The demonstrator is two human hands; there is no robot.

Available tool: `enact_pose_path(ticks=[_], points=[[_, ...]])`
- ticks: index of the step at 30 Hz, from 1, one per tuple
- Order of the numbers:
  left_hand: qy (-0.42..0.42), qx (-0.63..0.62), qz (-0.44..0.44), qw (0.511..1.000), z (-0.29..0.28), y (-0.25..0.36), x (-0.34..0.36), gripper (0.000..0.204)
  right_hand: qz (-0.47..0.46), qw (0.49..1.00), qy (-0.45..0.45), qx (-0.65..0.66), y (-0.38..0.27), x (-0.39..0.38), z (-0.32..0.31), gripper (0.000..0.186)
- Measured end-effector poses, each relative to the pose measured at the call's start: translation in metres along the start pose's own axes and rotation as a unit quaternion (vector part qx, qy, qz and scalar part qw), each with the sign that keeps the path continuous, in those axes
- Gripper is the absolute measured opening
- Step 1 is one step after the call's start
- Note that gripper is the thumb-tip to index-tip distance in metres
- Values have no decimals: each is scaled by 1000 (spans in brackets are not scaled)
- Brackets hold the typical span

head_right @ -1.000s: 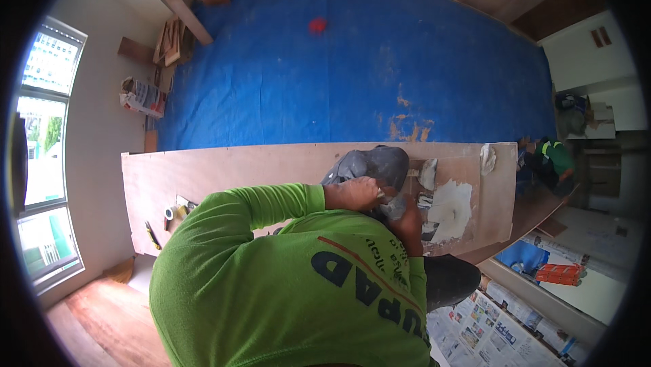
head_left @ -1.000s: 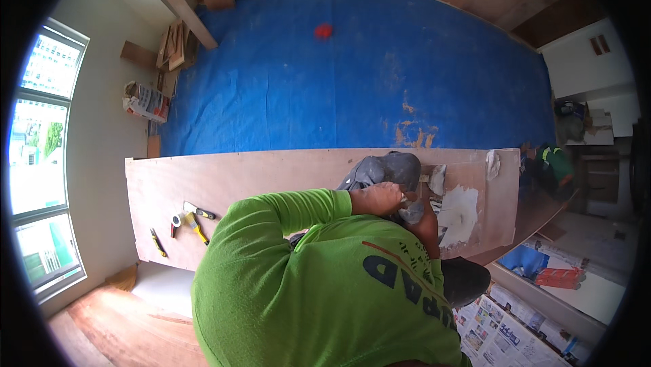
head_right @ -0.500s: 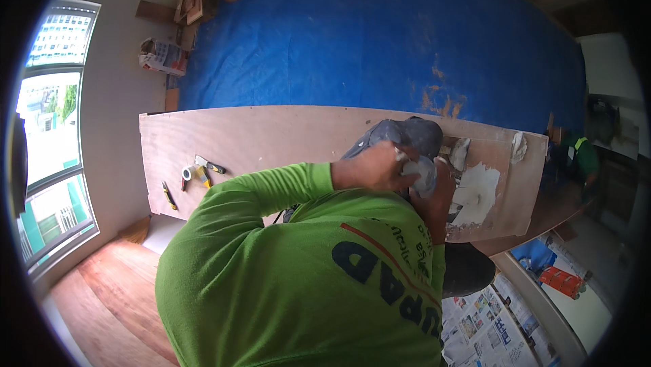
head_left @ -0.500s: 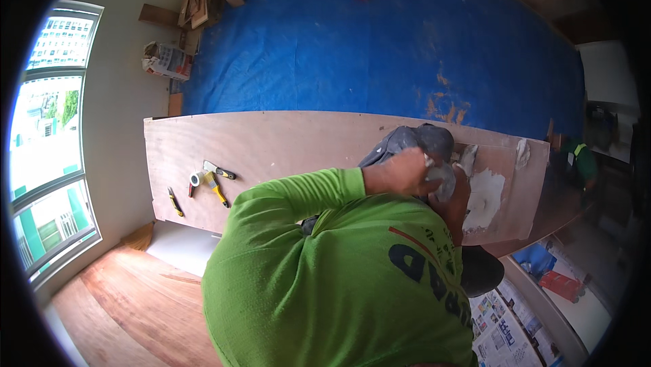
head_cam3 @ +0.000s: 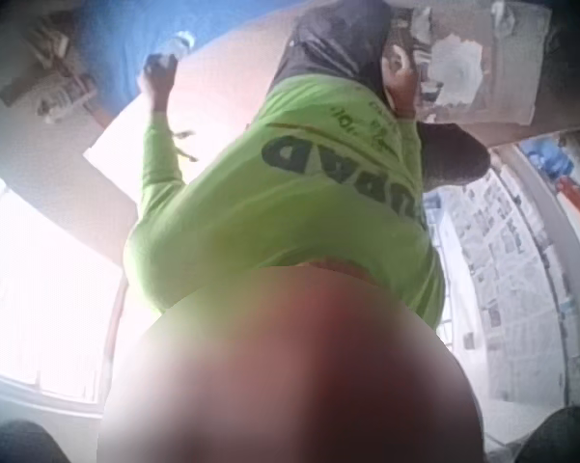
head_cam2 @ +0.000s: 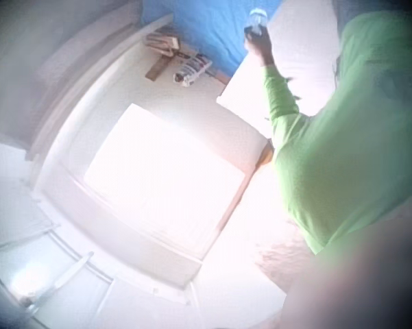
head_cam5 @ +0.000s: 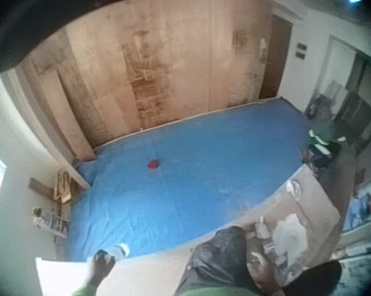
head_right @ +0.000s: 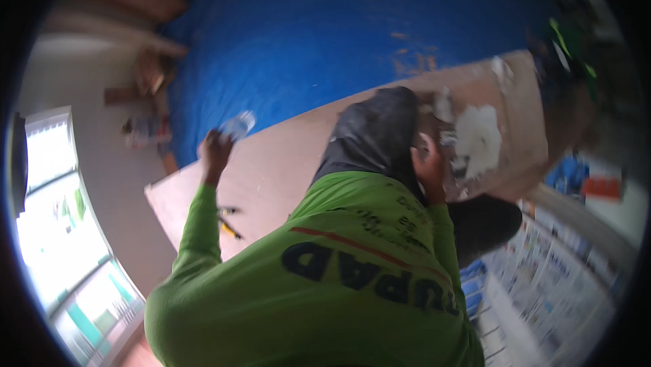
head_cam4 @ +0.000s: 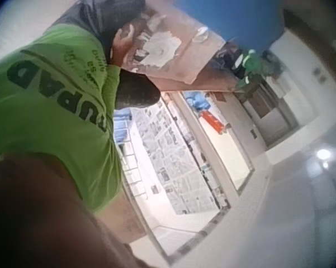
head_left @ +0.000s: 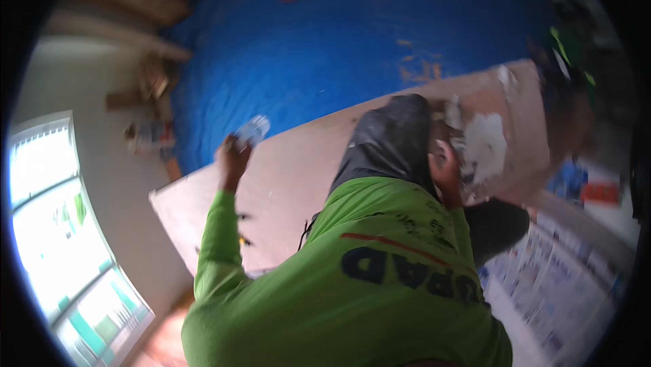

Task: The person applies white plaster to a ceiling using a trowel and a smaller scraper. They repeatedly scoop plaster from a board on the floor and spread it on the ceiling surface, smoothing it with the tools.

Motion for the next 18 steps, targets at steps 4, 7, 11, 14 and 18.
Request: enact_pose_path(ticks=[4, 7, 11, 14, 18], points=[[66, 88, -70, 991, -26, -109, -56, 34, -12, 999, 41, -32, 39, -8, 1, 48], [-16, 291, -195, 937, -51, -149, -93, 51, 28, 991, 92, -89, 60, -12, 4, 50], [-161, 314, -261, 899, -50, -144, -115, 52, 129, 976, 121, -123, 75, -15, 15, 51], [-218, 297, -293, 882, -42, -124, -120, 51, 217, 963, 153, -50, 91, -18, 15, 53], [-259, 288, -298, 872, -34, -102, -105, 50, 333, 911, 241, 4, 124, -22, 6, 57]])
Point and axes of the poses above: each hand's wrist, its own x-axis towards the middle knuckle, its own z-axis out of the palm, y = z × x, the point moved 2 cm from there along x, towards the middle knuckle, and after that the axes turned 7 degrees about y, right-handed, at the moved point
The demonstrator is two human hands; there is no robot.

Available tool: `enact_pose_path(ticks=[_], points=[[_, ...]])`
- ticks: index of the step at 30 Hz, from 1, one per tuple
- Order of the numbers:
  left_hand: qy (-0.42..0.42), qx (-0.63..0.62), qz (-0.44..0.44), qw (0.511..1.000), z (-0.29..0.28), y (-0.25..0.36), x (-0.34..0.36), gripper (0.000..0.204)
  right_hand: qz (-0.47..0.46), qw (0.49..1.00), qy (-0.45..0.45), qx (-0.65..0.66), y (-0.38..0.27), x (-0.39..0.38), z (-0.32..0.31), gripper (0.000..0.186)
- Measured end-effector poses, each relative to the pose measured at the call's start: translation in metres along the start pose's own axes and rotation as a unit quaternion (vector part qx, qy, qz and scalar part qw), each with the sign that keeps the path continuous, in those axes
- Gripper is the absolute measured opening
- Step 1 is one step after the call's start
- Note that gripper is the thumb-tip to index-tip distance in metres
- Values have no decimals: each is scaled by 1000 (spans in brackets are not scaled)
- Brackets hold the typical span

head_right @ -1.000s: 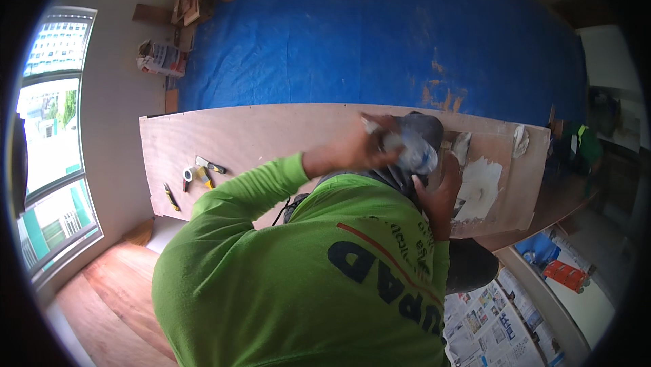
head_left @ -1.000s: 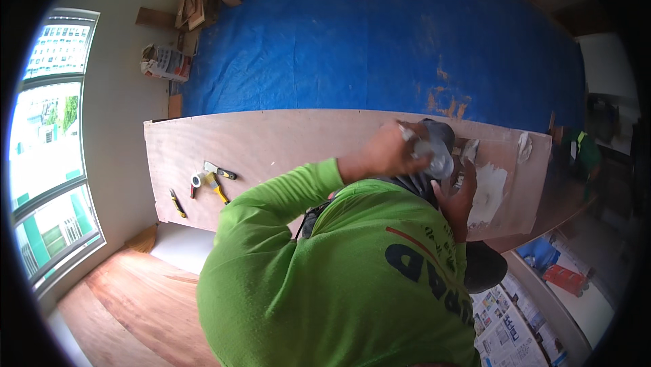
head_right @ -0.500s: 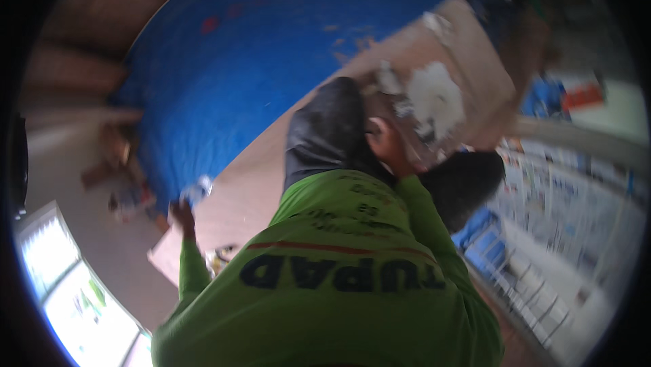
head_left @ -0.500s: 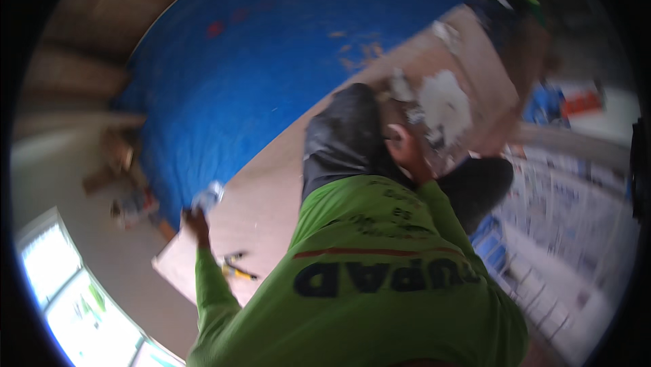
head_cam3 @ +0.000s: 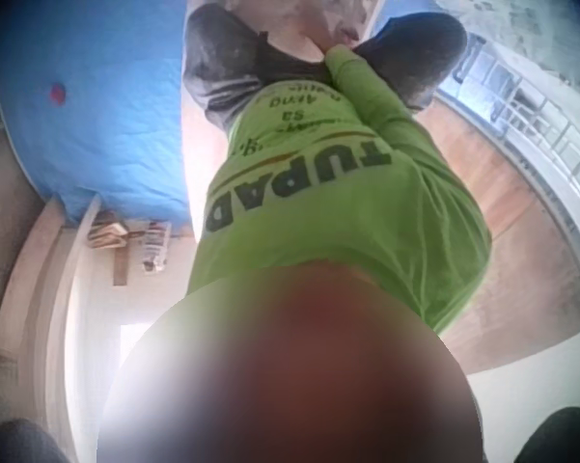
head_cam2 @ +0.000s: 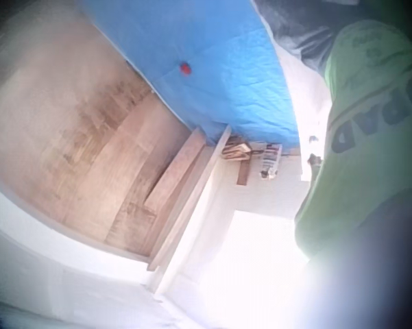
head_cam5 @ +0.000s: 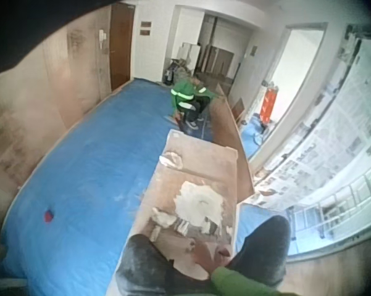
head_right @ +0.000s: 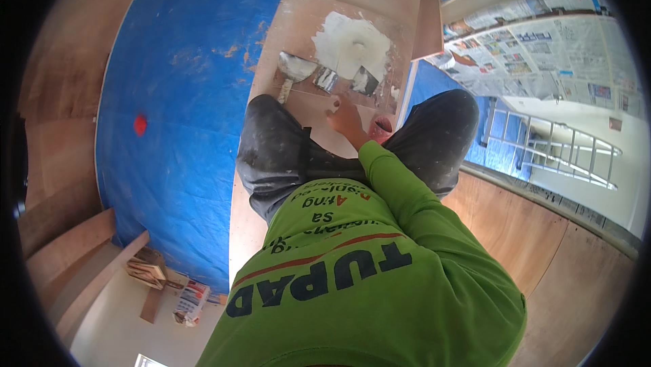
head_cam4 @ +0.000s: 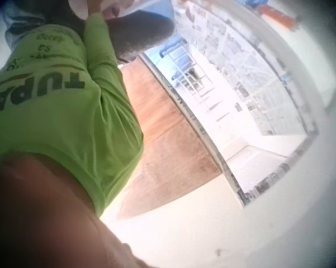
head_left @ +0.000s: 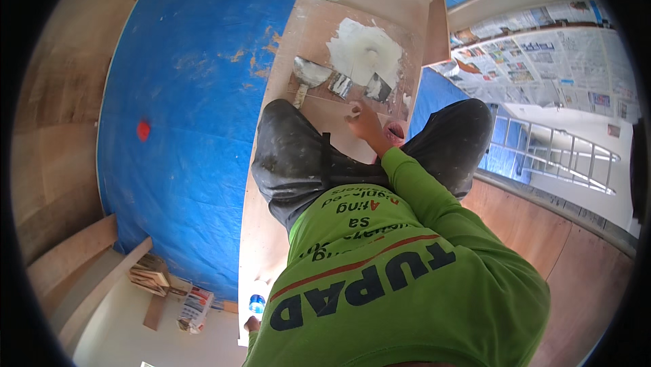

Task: The person applies white plaster to a ceiling using a trowel and a smaller scraper. They repeatedly scoop plaster from a board on the floor and spread it on the ceiling surface, smoothing it with the tools.

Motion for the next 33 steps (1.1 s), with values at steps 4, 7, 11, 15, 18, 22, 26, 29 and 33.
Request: enact_pose_path(ticks=[4, 7, 11, 15, 18, 22, 26, 29, 33], points=[[-17, 21, 17, 1000, -13, 22, 12, 50, 67, 993, 100, -9, 42, 29, 3, 61], [-16, 35, 39, 999, -27, 43, 29, 49, 114, 982, 149, 3, 86, 58, 8, 62], [18, 39, 152, 987, -53, 118, 65, 49, 154, 971, 179, -23, 144, 86, 10, 65], [18, -177, 348, 920, -42, 302, 72, 39, 153, 963, 181, -131, 168, 90, -3, 85], [4, -299, 457, 838, -27, 463, 25, 23, 141, 975, 134, -106, 168, 100, -16, 95], [-98, -335, 594, 725, -7, 644, -78, 25, 134, 985, 71, -80, 169, 117, -26, 94], [-89, -44, 701, 707, 17, 742, -145, 51, 139, 984, 57, -94, 175, 126, -19, 96], [-102, 162, 647, 738, 41, 761, -160, 69, 132, 978, 71, -143, 170, 127, -17, 98], [-116, 185, 651, 727, 61, 774, -159, 83, 187, 970, 82, -134, 155, 125, -25, 87]])
Point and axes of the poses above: each hand's wrist, its own x-axis towards the middle knuckle, its own z-axis out of the palm, y = z × x, the point moved 2 cm from there along x, towards the middle knuckle, and after that the axes turned 7 degrees about y, right-handed, at the moved point
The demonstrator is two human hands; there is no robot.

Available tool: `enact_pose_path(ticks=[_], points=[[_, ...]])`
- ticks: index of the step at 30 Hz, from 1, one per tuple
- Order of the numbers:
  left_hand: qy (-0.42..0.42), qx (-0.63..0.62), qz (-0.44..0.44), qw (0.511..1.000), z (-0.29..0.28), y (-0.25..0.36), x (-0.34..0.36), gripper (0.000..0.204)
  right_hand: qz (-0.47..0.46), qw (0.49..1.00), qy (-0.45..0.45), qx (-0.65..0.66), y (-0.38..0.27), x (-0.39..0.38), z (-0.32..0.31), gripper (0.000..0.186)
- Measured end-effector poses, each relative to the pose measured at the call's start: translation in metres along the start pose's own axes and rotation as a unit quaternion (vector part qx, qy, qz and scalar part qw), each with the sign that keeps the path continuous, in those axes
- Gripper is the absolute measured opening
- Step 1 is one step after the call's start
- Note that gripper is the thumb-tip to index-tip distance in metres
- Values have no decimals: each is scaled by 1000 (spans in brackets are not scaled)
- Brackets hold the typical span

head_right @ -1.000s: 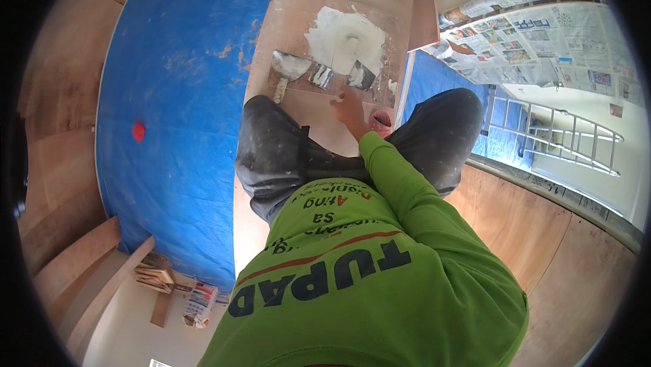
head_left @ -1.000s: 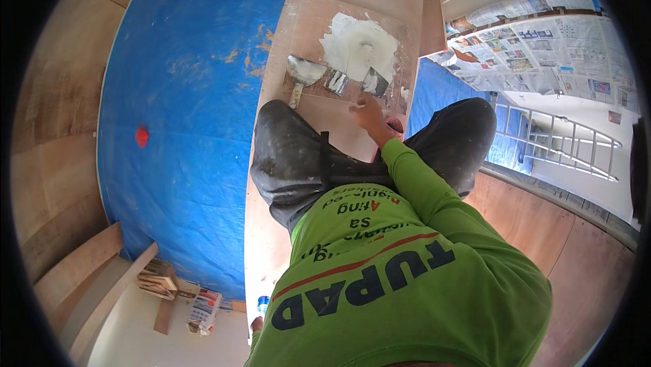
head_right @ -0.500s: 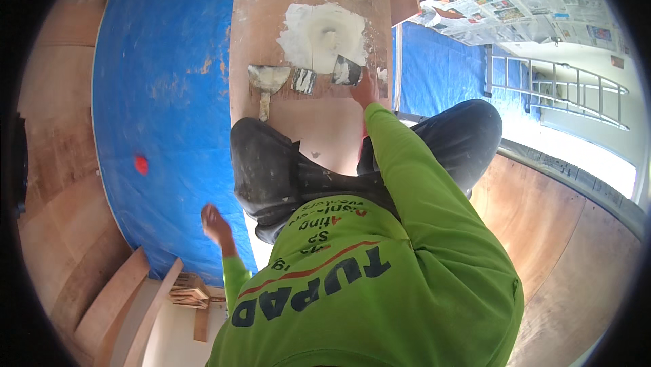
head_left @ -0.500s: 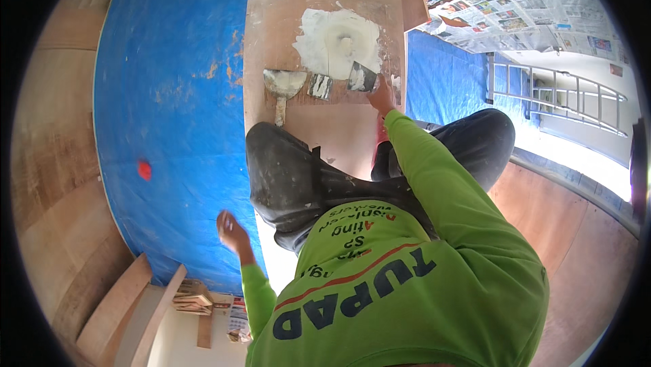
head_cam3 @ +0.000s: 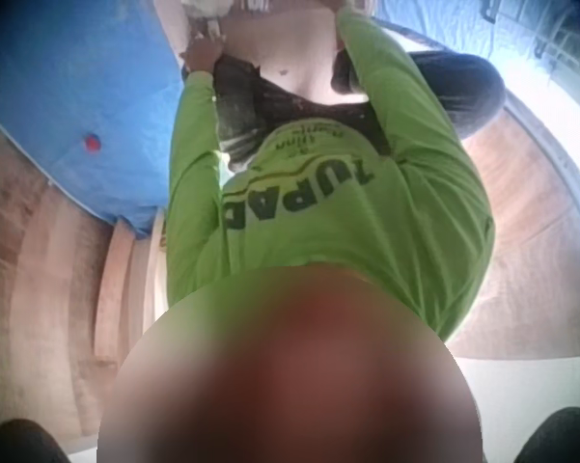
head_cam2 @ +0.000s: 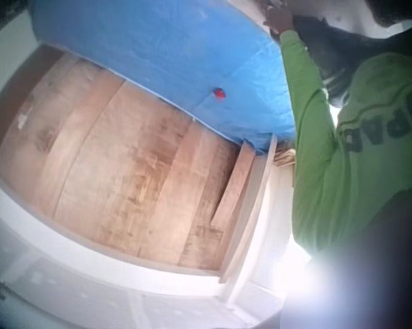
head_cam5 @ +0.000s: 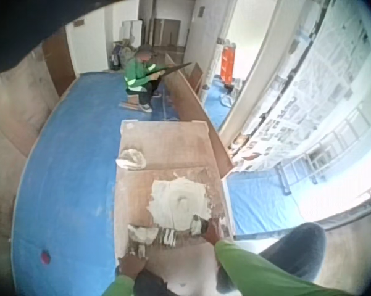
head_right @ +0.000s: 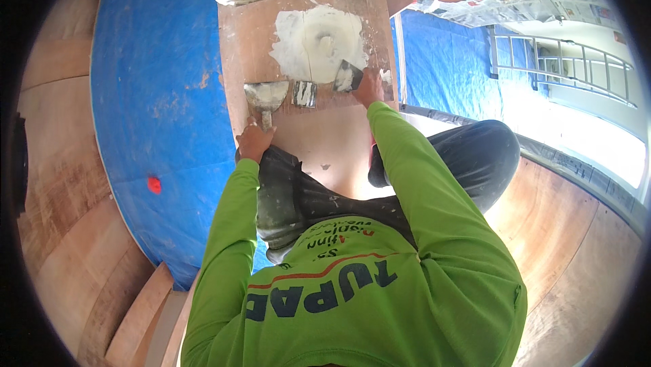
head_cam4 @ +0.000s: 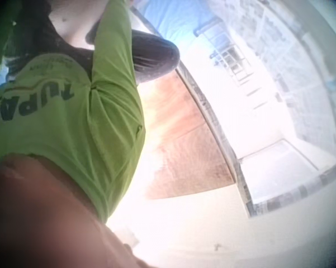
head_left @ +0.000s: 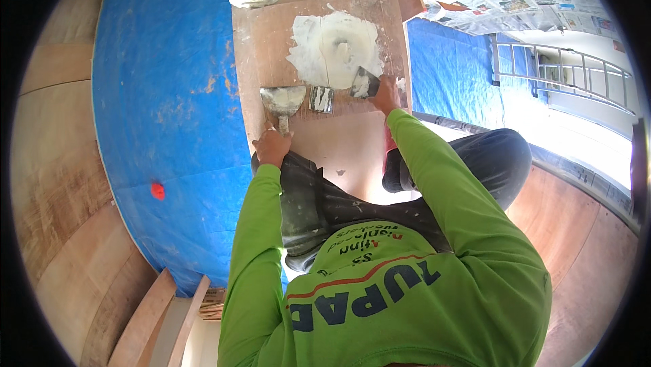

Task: The person applies white plaster to a ceiling using a trowel and a smaller scraper. They repeatedly scoop plaster from a board on the floor and spread it on the ceiling surface, smoothing it with the tools.

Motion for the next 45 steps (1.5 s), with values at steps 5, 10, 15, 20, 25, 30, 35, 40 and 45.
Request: enact_pose_path(ticks=[5, 10, 15, 20, 25, 30, 35, 40, 45], points=[[7, -53, 16, 998, 16, 2, 19, 74, 15, 999, 28, 24, -8, 1, -15, 70], [48, -206, 27, 977, 19, -15, 15, 61, 94, 885, -122, 439, -1, 24, -13, 42], [76, -439, 8, 895, 7, -41, -19, 53, -25, 970, 26, 239, -33, 69, -43, 31], [214, -408, 42, 886, 1, -49, -50, 54, -158, 986, 36, -44, -102, 66, -59, 34], [265, -378, 33, 886, 7, -48, -42, 57, -240, 958, -18, -156, -136, 35, -28, 31], [314, -326, 34, 891, 7, -47, -34, 57, -246, 956, -28, -160, -126, 18, -11, 30], [335, -328, 66, 881, 5, -46, -31, 56, -242, 963, 35, -111, -118, 43, -21, 33], [336, -318, 58, 885, 9, -45, -29, 55, -263, 956, -36, -123, -113, 36, -15, 37], [326, -321, 62, 887, 11, -46, -28, 54, -260, 958, 91, -75, -112, 47, -25, 41]])
Point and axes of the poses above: each hand's wrist, its own x-axis towards the middle knuckle, its own z-axis out of the palm, y = z × x, the point moved 2 cm from there along x, towards the middle knuckle, and after that the axes turned 7 degrees about y, right-handed, at the moved point
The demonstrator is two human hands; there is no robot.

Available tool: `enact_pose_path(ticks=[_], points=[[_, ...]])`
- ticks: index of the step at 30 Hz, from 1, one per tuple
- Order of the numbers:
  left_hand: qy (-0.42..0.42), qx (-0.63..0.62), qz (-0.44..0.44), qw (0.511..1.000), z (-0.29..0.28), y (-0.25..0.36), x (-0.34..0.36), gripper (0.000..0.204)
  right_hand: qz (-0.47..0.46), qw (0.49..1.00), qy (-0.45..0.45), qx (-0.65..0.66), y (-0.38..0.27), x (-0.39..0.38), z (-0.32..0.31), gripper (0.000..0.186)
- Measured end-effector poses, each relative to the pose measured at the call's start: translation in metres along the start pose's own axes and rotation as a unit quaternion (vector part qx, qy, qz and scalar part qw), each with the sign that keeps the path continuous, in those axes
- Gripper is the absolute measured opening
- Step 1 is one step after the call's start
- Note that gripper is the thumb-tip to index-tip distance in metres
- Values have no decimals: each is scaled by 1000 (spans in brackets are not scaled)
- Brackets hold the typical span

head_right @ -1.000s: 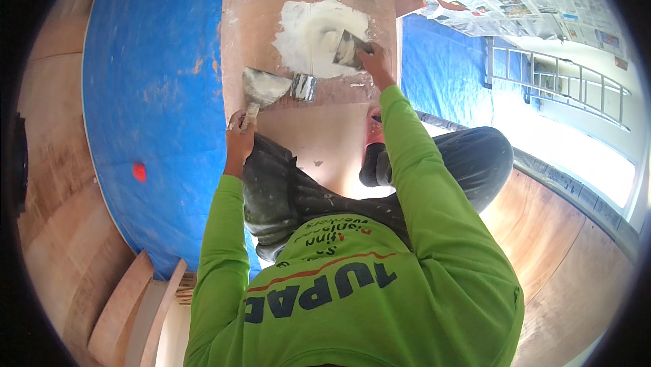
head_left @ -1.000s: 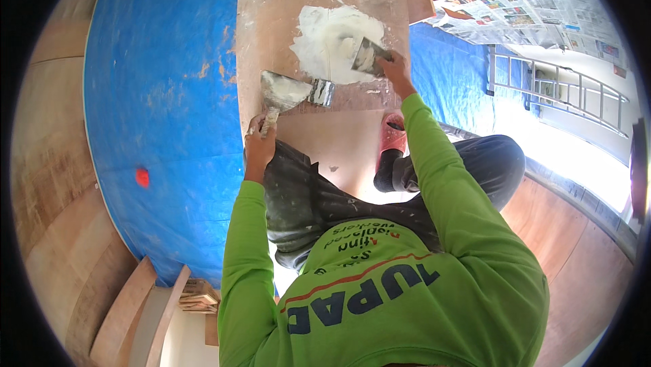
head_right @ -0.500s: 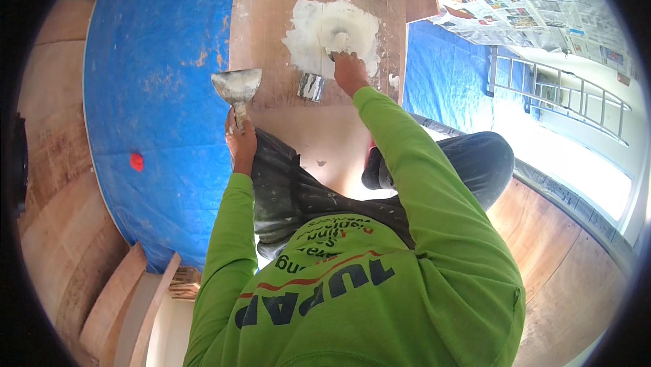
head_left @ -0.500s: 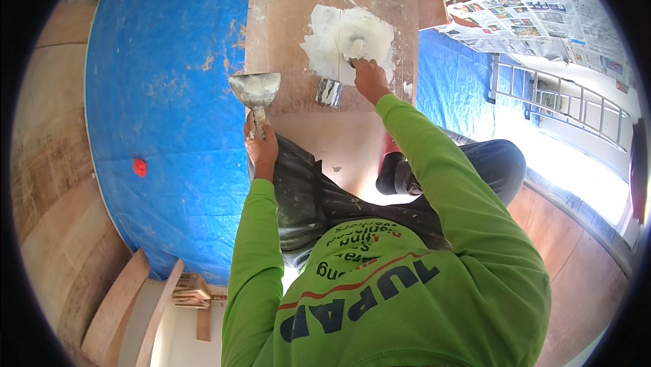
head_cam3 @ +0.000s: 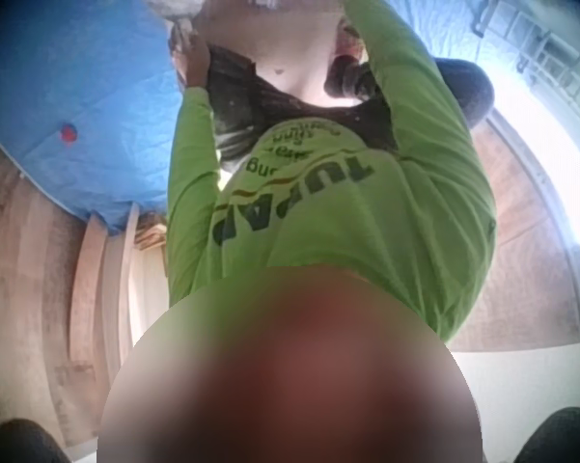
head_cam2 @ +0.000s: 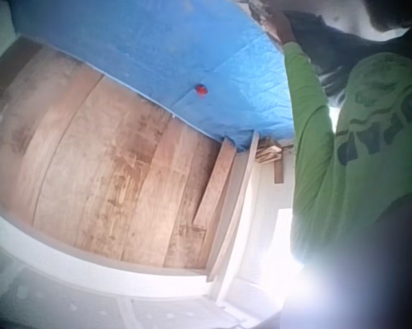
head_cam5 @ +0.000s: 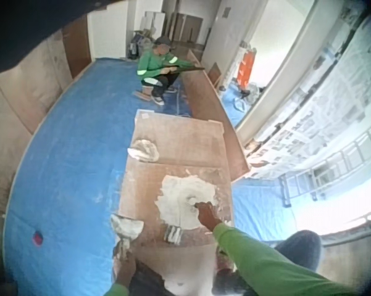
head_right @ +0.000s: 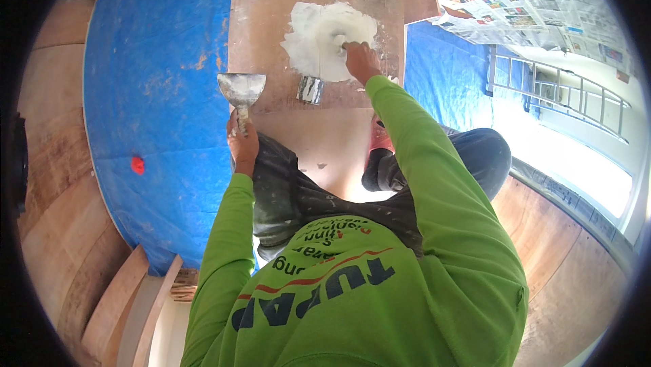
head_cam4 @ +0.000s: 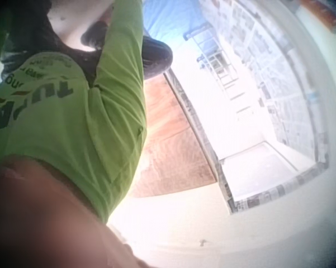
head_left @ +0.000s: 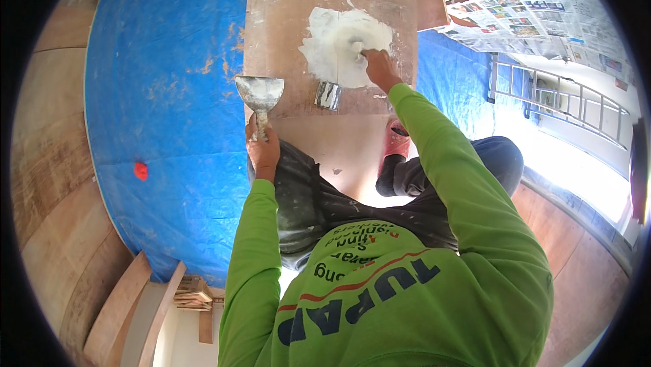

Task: The person applies white plaster to a ceiling using a trowel and a smaller scraper. They repeatedly scoop plaster from a board on the floor and spread it on the ceiling surface, smoothing it with the tools.

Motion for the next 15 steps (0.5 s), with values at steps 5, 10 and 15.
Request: enact_pose_path(ticks=[5, 10, 15], points=[[1, -1, -31, 1000, 0, 1, 2, 55, 6, 996, -93, 2, 4, 1, 13, 44], [3, -20, -11, 1000, 1, 4, 2, 53, -6, 998, -69, -4, 14, 12, 14, 37], [0, -6, -10, 1000, 0, 3, 2, 52, -10, 991, -128, -31, 4, 5, 12, 36]])
Point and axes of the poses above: each hand's wrist, its own x-axis towards the middle knuckle, its own z-axis out of the palm, y = z × x, the point moved 2 cm from there along x, towards the middle knuckle, and after that the axes turned 7 degrees about y, right-handed, at the moved point
